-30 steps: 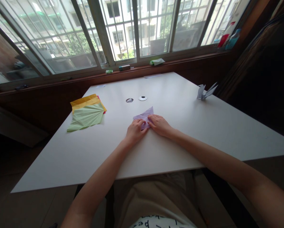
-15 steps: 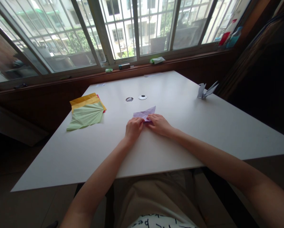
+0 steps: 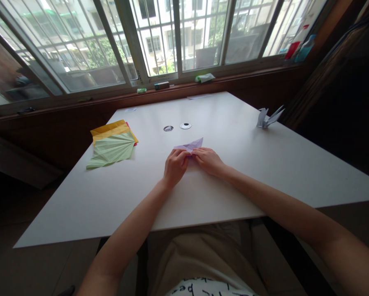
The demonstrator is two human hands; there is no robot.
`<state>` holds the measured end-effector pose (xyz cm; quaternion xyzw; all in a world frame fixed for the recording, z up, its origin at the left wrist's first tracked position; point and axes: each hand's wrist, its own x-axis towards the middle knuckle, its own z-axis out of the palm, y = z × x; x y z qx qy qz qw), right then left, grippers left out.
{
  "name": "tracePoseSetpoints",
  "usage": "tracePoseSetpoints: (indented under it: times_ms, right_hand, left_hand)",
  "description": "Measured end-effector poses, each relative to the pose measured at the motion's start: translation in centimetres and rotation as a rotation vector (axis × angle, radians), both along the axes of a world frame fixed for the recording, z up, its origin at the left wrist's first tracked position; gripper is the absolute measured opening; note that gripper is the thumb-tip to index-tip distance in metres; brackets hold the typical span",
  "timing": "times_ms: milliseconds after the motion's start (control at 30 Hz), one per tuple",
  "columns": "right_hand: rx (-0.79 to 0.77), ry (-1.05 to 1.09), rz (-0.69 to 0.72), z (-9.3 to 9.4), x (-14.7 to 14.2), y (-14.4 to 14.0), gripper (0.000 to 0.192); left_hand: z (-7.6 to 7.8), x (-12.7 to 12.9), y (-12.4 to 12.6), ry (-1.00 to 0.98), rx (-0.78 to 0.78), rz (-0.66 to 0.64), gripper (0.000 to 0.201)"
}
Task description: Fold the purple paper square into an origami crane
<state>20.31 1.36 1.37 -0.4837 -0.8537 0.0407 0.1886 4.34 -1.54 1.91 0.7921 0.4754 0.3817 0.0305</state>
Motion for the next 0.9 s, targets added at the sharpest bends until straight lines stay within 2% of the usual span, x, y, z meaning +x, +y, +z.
tracePoseSetpoints:
  times_ms: [233, 533, 900]
  right_hand:
    - [-0.016, -0.009, -0.01, 0.1, 0.0, 0.0, 0.032]
    - [-0.004, -0.017, -0.022, 0.1, -0.1, 0.0, 0.032]
    - [-0.01, -0.023, -0.038, 0.1, -0.1, 0.0, 0.03]
  left_hand:
    - [-0.4, 0.1, 0.1, 0.053, -0.002, -0.054, 0.021]
    - [-0.8, 0.2, 0.4, 0.008, 0.086, -0.08, 0.018]
    - [-1.1, 0.2, 0.4, 0.045, 0.068, -0.045, 0.018]
